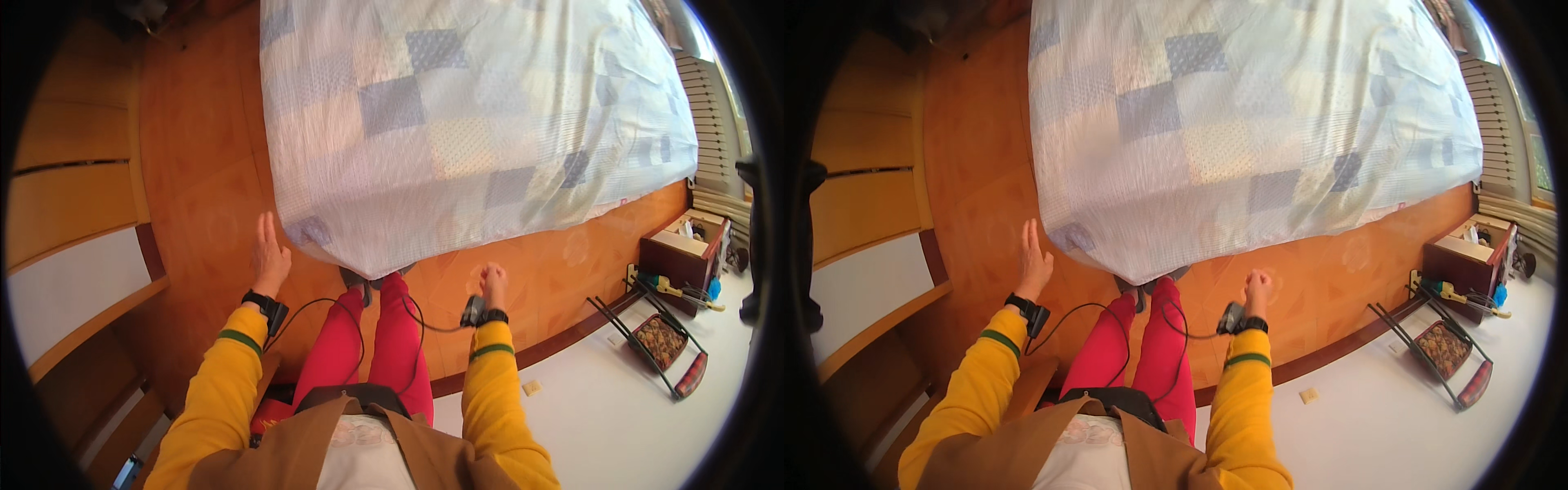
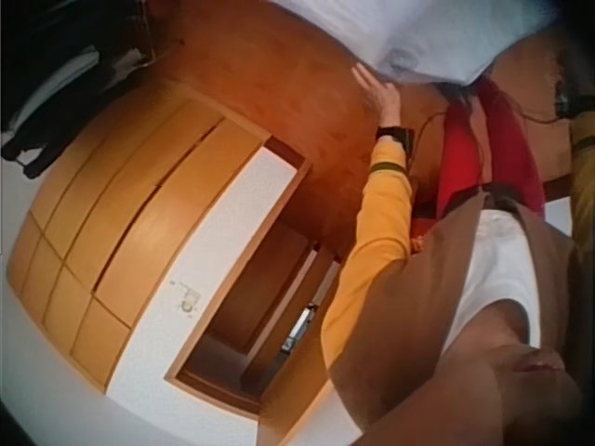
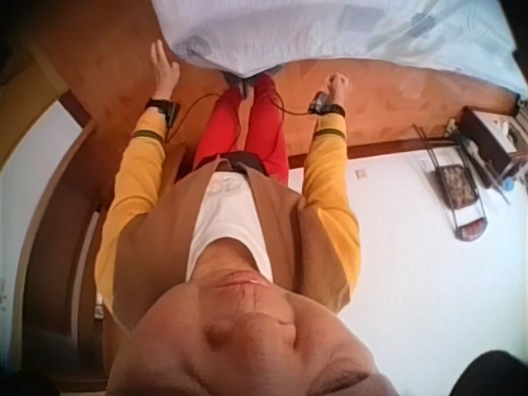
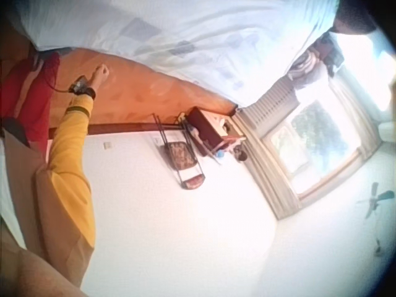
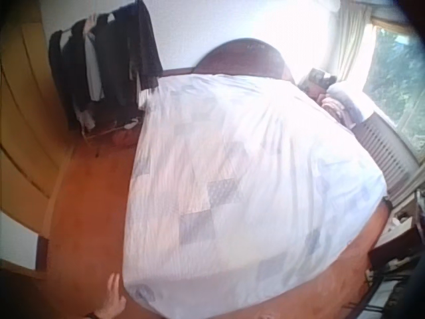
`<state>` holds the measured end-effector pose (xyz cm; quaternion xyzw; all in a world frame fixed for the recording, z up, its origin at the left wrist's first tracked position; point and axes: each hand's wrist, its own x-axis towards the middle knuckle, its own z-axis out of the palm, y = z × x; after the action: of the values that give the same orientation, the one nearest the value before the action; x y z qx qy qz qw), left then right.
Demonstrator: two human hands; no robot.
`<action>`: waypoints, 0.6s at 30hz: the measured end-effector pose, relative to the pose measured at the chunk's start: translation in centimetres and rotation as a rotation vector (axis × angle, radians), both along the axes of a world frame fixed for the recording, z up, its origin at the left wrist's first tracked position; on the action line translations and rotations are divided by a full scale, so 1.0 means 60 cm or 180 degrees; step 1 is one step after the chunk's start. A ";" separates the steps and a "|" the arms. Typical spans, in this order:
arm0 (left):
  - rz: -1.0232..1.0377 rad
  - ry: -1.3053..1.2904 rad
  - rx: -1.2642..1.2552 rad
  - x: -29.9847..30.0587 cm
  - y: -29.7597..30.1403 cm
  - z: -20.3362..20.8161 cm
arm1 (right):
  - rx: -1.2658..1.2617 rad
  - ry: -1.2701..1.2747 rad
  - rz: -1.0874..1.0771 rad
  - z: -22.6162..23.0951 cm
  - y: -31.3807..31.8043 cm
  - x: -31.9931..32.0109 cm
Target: The person spreads a patterned sheet over a mattress, smoothing it out and adjusting the edges to fit the corners. They walk around the bed to reach different sides and ensure the sheet is flat and aligned.
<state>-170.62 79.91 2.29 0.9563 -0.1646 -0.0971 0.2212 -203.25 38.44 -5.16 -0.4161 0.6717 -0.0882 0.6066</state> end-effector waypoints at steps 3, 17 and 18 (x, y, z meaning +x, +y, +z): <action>-0.1261 0.0991 0.0336 0.009 0.001 0.028 | -0.0363 0.0658 0.0506 0.027 0.050 -0.109; -0.1267 0.2403 0.0590 -0.075 0.090 0.086 | 0.0689 0.0752 0.1041 0.138 0.248 -0.502; -0.1343 0.2260 0.0696 -0.087 0.081 0.095 | 0.0754 0.0733 0.0951 0.141 0.243 -0.521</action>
<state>-175.87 84.74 8.00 0.8267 -0.2590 -0.4804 0.1367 -234.52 52.99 3.27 -0.4441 0.6731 0.1303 0.5768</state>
